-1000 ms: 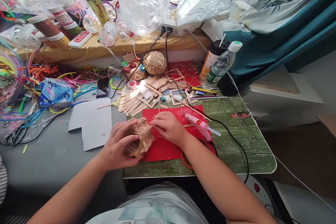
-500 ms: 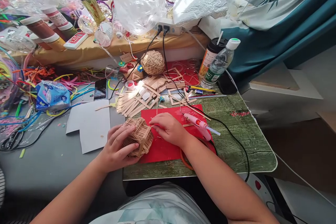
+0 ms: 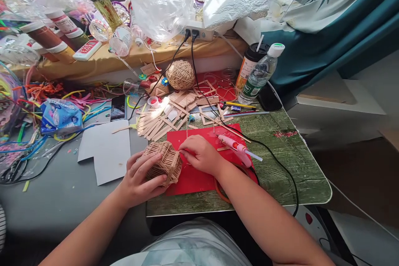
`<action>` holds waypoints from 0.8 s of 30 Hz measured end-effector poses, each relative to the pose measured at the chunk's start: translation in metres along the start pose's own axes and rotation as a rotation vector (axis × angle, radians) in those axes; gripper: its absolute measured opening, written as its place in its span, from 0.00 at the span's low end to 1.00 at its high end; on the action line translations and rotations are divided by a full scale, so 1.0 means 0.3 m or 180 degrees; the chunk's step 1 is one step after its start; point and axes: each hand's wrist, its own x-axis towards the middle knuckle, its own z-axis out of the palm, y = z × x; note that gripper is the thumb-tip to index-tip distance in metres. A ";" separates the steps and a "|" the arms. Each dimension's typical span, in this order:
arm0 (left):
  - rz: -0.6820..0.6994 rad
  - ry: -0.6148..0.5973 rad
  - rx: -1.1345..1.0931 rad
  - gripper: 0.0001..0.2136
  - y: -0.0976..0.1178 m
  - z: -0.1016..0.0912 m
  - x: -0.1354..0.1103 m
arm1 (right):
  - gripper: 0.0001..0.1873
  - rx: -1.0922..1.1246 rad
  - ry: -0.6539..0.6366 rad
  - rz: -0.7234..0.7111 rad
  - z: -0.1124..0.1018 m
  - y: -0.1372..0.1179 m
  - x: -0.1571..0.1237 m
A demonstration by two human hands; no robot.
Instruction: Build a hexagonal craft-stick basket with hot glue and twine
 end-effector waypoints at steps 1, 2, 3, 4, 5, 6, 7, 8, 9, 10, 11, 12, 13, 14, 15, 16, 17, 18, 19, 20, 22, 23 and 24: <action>0.0008 0.0012 -0.0004 0.27 0.000 -0.001 -0.001 | 0.07 0.0014 0.0006 0.0005 0.000 -0.002 0.001; 0.0015 0.0025 -0.0007 0.27 0.000 -0.002 -0.001 | 0.06 0.0029 0.0006 0.0016 0.000 -0.003 0.001; 0.0029 0.0031 -0.0011 0.26 0.000 -0.004 -0.001 | 0.06 0.0044 0.0002 0.0029 0.000 -0.003 0.001; 0.0046 0.0037 -0.0009 0.25 0.001 -0.005 0.000 | 0.06 0.0057 -0.0008 0.0045 -0.001 -0.003 0.000; 0.0058 0.0045 -0.0002 0.25 0.002 -0.006 0.001 | 0.06 0.0064 -0.0019 0.0060 -0.001 -0.002 -0.001; 0.0071 0.0054 0.0008 0.24 0.002 -0.007 0.004 | 0.06 0.0067 -0.0029 0.0072 -0.002 0.000 -0.003; 0.0084 0.0048 0.0012 0.24 0.004 -0.008 0.008 | 0.06 0.0067 -0.0038 0.0072 -0.002 0.001 -0.005; 0.0096 0.0026 0.0014 0.23 0.005 -0.010 0.014 | 0.06 0.0071 -0.0052 0.0066 -0.003 0.003 -0.007; 0.0109 0.0011 0.0014 0.24 0.007 -0.012 0.021 | 0.06 0.0085 -0.0064 0.0055 -0.003 0.005 -0.009; 0.0112 -0.0004 0.0021 0.24 0.009 -0.015 0.030 | 0.07 0.0108 -0.0079 0.0041 -0.003 0.007 -0.010; 0.0109 -0.0006 0.0039 0.25 0.012 -0.018 0.038 | 0.07 0.0140 -0.0098 0.0025 -0.003 0.009 -0.010; 0.0095 0.0002 0.0071 0.27 0.015 -0.021 0.045 | 0.08 0.0173 -0.0113 0.0010 -0.003 0.011 -0.010; 0.0072 0.0006 0.0113 0.28 0.018 -0.024 0.051 | 0.08 0.0199 -0.0116 -0.0005 -0.003 0.012 -0.010; 0.0045 0.0000 0.0155 0.30 0.021 -0.027 0.055 | 0.08 0.0211 -0.0111 -0.0019 -0.002 0.013 -0.009; 0.0022 -0.0038 0.0186 0.31 0.023 -0.029 0.058 | 0.08 0.0208 -0.0102 -0.0036 -0.002 0.015 -0.009; 0.0011 -0.0096 0.0206 0.33 0.025 -0.030 0.059 | 0.07 0.0193 -0.0092 -0.0048 -0.002 0.015 -0.008; 0.0011 -0.0152 0.0217 0.34 0.026 -0.031 0.060 | 0.07 0.0173 -0.0081 -0.0056 -0.001 0.015 -0.008; 0.0020 -0.0186 0.0218 0.35 0.027 -0.031 0.060 | 0.07 0.0154 -0.0074 -0.0059 -0.001 0.015 -0.008; 0.0042 -0.0198 0.0213 0.35 0.028 -0.030 0.061 | 0.07 0.0143 -0.0068 -0.0057 -0.001 0.015 -0.008; 0.0063 -0.0153 0.0196 0.34 0.028 -0.028 0.062 | 0.07 0.0143 -0.0062 -0.0051 -0.001 0.014 -0.008; 0.0111 0.0052 0.0152 0.32 0.029 -0.021 0.066 | 0.07 0.0167 -0.0055 -0.0026 -0.001 0.013 -0.009; 0.0130 0.0159 0.0133 0.31 0.029 -0.017 0.068 | 0.07 0.0186 -0.0060 -0.0016 -0.001 0.013 -0.009; 0.0140 0.0249 0.0121 0.30 0.029 -0.013 0.070 | 0.07 0.0202 -0.0072 -0.0009 -0.001 0.014 -0.009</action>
